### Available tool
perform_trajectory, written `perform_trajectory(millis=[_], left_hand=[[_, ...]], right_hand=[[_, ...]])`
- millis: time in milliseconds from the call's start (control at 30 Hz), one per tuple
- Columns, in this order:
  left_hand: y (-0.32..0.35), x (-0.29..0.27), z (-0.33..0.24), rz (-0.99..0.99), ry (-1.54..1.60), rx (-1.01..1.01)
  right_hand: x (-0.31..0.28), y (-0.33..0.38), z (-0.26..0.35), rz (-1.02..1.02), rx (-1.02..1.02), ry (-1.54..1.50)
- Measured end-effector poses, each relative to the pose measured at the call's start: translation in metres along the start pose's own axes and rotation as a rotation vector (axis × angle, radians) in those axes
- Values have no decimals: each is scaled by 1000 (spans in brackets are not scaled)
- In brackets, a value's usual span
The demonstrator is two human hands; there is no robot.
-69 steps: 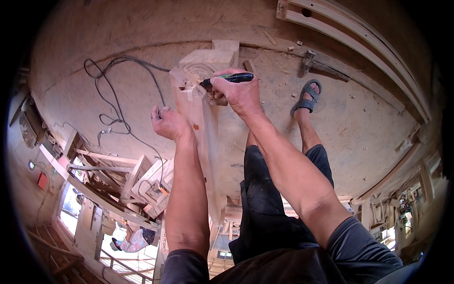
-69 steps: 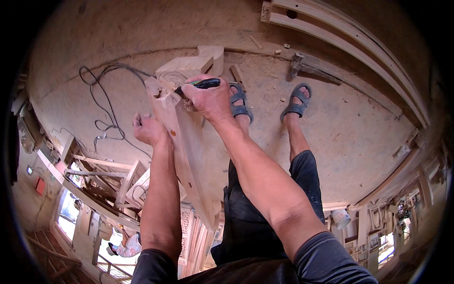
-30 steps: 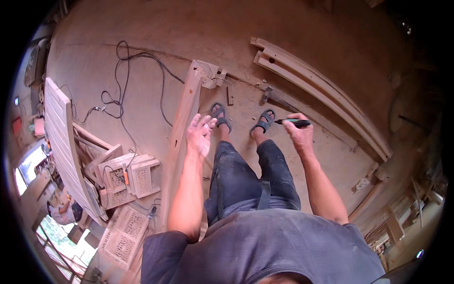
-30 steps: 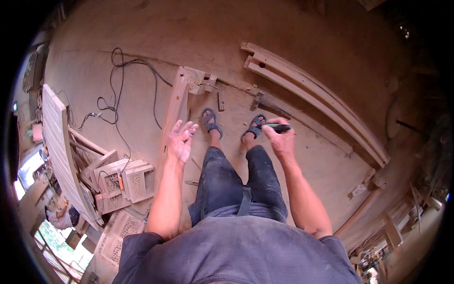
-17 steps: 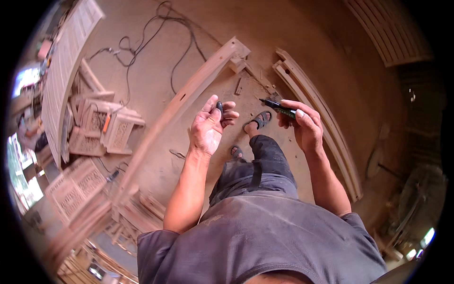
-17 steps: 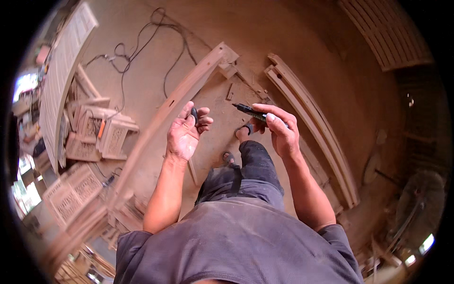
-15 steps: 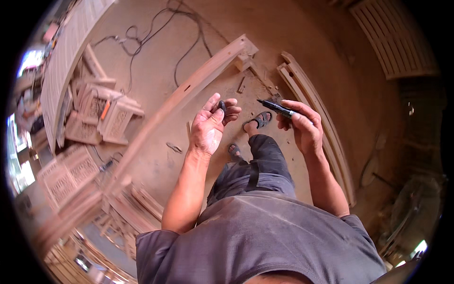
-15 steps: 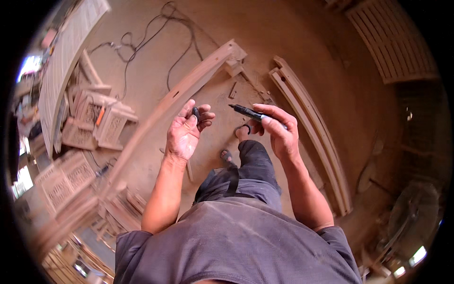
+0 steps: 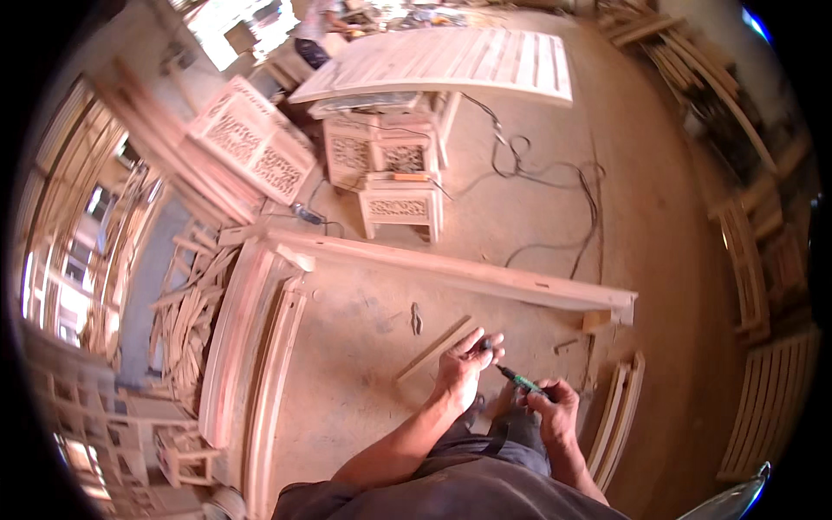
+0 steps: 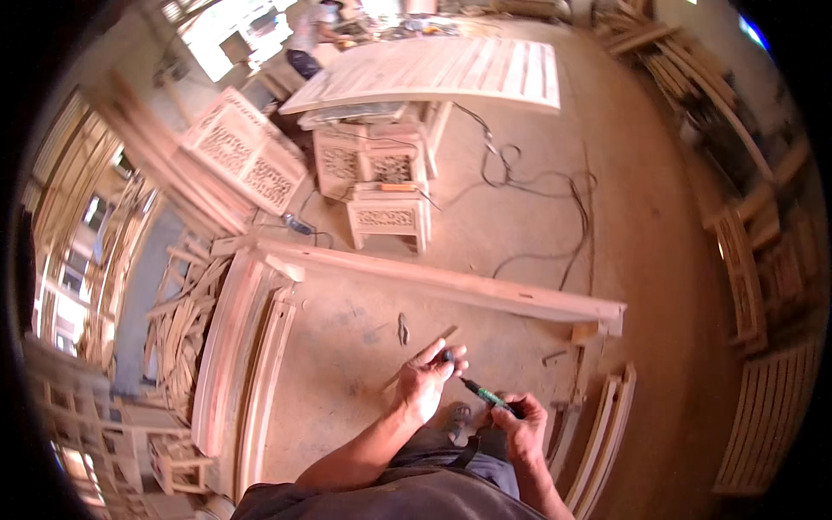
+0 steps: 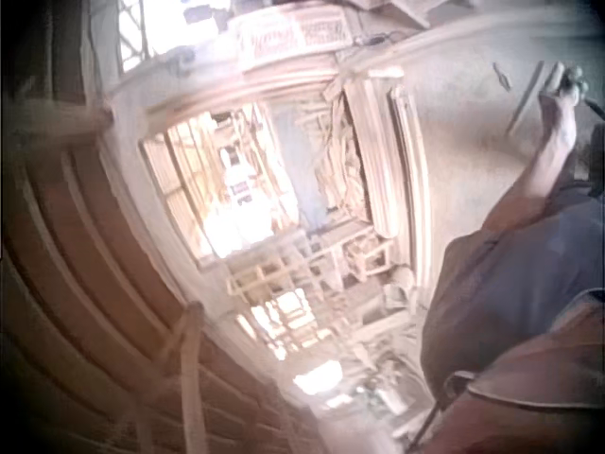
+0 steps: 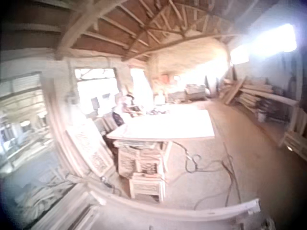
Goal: The person marks several wooden furniture components with a black marker in a workshop. They pick up a bucket, retrieve a marker, and write on various pieces of wood lying on the floor, including long curved rails and smaller carved parts. The person moves between different pieces to apply the markings.
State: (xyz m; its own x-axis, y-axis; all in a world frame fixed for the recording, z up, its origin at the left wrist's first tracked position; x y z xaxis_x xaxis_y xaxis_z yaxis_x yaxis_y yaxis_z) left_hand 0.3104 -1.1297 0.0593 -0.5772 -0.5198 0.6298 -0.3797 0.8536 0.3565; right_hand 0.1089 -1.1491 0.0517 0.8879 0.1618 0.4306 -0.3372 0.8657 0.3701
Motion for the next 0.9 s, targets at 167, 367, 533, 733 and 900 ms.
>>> perform_trajectory(millis=[167,367,533,733,900], left_hand=[[30,-17,-14,-61,-18,201],[77,-4,-21,-255,175,397],[112,-17,-13,-483,210,532],[166,-40,-10,-628,187,598],[212,-56,-17,-676,279,651]], right_hand=[[32,-10,-3,160,73,65],[43,-13,10,401,148,229],[49,4,4,587,214,221],[72,38,-7,738,219,411],[75,69,-27,806,168,562]])
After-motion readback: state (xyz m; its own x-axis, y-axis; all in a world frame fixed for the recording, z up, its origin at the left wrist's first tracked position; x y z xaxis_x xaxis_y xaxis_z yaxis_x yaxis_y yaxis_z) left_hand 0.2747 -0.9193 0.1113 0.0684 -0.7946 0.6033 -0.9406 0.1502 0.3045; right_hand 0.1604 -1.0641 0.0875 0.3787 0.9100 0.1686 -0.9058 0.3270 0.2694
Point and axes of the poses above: each hand's wrist, its own y-axis away from the middle knuckle, its own x-axis out of the palm, z = x × y, the point moved 10 cm from there along -y, towards the middle knuckle, and after that the axes turned 1 degree about x, right-handed, at the moved point
